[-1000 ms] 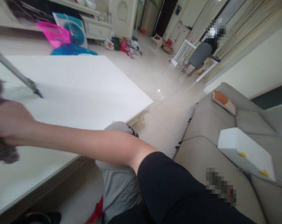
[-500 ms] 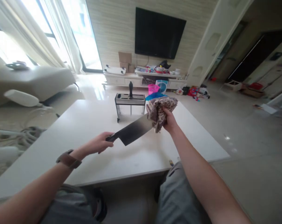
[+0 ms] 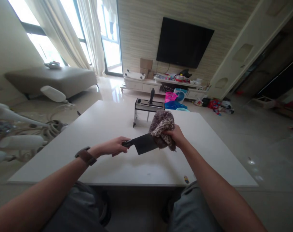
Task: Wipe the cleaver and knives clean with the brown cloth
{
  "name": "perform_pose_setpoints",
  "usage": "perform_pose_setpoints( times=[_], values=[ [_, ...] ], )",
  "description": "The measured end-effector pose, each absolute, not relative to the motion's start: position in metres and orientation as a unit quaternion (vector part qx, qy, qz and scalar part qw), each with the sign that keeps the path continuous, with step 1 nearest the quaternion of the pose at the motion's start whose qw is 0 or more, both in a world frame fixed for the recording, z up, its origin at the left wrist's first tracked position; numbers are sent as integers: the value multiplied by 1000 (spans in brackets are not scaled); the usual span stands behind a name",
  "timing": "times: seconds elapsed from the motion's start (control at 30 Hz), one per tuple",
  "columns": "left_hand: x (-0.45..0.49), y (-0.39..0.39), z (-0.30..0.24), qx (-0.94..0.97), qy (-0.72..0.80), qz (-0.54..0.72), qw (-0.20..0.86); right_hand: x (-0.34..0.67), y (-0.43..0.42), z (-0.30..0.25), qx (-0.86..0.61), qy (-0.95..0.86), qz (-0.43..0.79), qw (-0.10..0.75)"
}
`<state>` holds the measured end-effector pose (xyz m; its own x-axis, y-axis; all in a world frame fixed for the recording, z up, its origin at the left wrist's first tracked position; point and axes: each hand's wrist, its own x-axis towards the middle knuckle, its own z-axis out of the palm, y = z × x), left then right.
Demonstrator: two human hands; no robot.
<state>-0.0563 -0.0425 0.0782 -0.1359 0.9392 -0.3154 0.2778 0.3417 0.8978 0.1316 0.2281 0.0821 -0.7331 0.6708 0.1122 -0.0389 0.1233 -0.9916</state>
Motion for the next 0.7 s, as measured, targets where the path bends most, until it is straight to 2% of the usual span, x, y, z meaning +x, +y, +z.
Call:
perform_pose_setpoints(
  times=[0.1, 0.2, 0.27, 0.37, 0.53, 0.7],
  values=[
    [-60, -45, 81, 448, 680, 351, 463, 133, 242, 85, -247, -639, 625, 373],
    [-65, -51, 83, 447, 717, 308, 438, 147, 258, 88, -237, -643, 629, 367],
    [-66, -54, 83, 449, 741, 268, 422, 158, 262, 91, -218, -701, 607, 304],
    [-62, -52, 81, 472, 742, 222, 421, 164, 246, 97, -189, -823, 505, 179],
    [-47, -35, 75, 563, 692, 217, 396, 142, 182, 92, -30, -929, 367, -42],
    [-42, -34, 73, 581, 696, 210, 365, 125, 147, 76, 17, -950, 293, -105]
  ],
)
